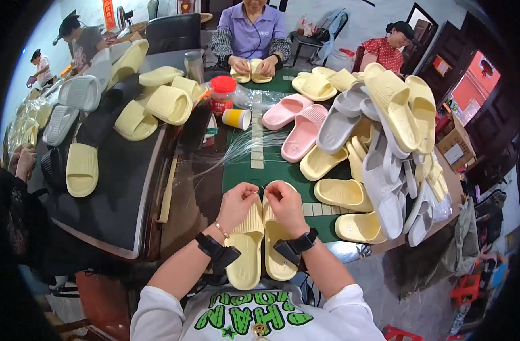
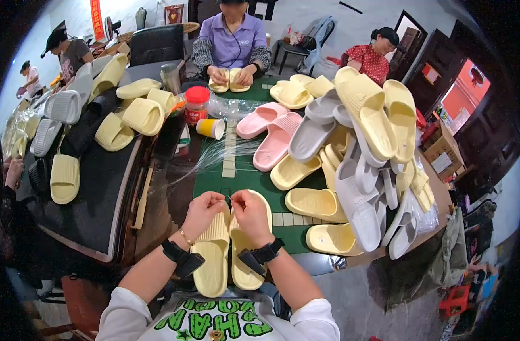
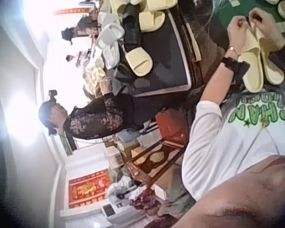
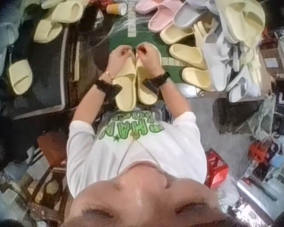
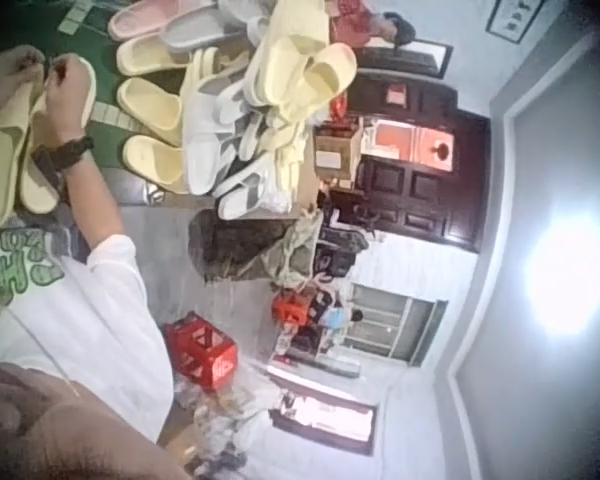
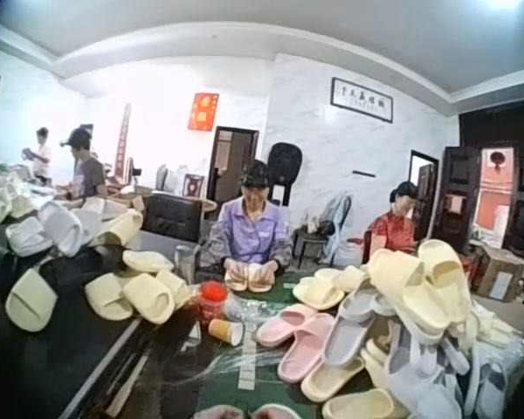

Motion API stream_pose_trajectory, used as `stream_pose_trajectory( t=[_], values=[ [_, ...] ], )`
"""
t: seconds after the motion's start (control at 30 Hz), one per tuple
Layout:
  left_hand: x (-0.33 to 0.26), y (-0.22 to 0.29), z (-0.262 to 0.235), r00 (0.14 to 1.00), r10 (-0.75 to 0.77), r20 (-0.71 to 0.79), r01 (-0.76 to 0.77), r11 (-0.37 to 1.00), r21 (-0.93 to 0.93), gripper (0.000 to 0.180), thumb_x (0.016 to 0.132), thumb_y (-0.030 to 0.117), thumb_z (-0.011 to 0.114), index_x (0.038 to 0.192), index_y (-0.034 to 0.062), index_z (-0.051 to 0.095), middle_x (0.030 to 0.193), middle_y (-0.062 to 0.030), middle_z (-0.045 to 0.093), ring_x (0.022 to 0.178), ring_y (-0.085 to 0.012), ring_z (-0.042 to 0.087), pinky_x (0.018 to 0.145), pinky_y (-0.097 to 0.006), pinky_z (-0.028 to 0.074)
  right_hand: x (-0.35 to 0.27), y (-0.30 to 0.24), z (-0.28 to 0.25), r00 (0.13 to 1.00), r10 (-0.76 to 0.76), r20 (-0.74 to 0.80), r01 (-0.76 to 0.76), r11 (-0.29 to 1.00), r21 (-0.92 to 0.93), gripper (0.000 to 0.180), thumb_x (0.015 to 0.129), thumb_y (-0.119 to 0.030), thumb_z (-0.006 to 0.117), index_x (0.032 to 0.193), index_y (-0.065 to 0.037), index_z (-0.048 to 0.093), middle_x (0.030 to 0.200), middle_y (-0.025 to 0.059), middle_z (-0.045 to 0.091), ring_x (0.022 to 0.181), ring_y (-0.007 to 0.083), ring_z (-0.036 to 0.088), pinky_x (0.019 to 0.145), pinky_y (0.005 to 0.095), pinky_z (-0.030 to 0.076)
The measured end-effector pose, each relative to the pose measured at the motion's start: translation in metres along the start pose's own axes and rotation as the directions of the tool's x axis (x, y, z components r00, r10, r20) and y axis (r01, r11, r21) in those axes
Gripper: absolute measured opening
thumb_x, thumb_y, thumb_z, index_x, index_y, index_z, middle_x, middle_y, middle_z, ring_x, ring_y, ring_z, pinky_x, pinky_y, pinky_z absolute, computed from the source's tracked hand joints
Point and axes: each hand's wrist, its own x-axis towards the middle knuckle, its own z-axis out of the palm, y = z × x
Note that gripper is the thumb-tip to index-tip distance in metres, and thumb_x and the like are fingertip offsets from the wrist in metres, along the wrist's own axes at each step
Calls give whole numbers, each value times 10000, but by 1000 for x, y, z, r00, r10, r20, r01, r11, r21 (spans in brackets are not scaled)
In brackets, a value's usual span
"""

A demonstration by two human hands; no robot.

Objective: Cleaning and inspecting finished foam sandals at a factory workstation.

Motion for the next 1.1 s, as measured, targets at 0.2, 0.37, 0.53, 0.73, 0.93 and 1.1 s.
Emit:
stream_pose_trajectory(
  t=[0.2, 0.37, 0.53, 0.73, 0.93, 1.1],
  values=[
    [0, -8, 0, 1000, -26, 16, 27, 997, -67, 178, 873, 92, 663, 1008, -24, 654, 840, -41, 677, 766, -88, 619, 713, -252, 510, 0, 6, 4, 993, -119, -22, 116, 987, -115, 102, 801, -29, 630, 900, -9, 643, 844, 146, 650, 814, 312, 626, 727, 387, 499],
    [-1, -11, 0, 1000, -24, -8, 23, 992, -127, 178, 850, 85, 668, 993, -20, 655, 801, -55, 677, 740, -99, 629, 692, -254, 513, -1, -1, 2, 994, -110, 10, 111, 985, -133, 95, 792, -25, 628, 884, -22, 651, 822, 131, 635, 805, 311, 601, 721, 398, 486],
    [-1, -10, 3, 999, -4, -53, -2, 994, -107, 156, 844, 90, 684, 952, -9, 631, 789, -41, 658, 718, -89, 609, 670, -253, 508, -3, 2, 3, 990, -139, -22, 136, 985, -103, 82, 793, -23, 623, 870, -31, 652, 797, 113, 619, 774, 298, 579, 694, 397, 476],
    [-5, -6, 4, 996, 38, -82, -41, 999, -31, 140, 830, 79, 696, 913, -4, 619, 769, -40, 644, 698, -92, 603, 660, -248, 505, -3, 1, 1, 990, -140, 7, 140, 983, -121, 82, 781, -15, 622, 857, -33, 647, 790, 104, 618, 775, 290, 578, 689, 387, 472],
    [-6, 0, 6, 995, 52, -82, -55, 998, -32, 119, 826, 51, 685, 909, -3, 620, 749, -48, 656, 692, -98, 618, 650, -256, 508, -3, 3, -1, 981, -195, 9, 195, 972, -129, 80, 772, -20, 622, 847, -37, 646, 783, 98, 622, 782, 294, 579, 705, 394, 470],
    [-2, -1, 6, 995, 66, -78, -65, 998, 5, 115, 823, 37, 679, 914, -2, 620, 753, -63, 663, 694, -113, 629, 656, -260, 512, 2, 0, 0, 982, -187, 9, 186, 970, -157, 74, 771, -20, 616, 836, -37, 647, 799, 108, 635, 800, 301, 585, 715, 397, 472]
  ],
)
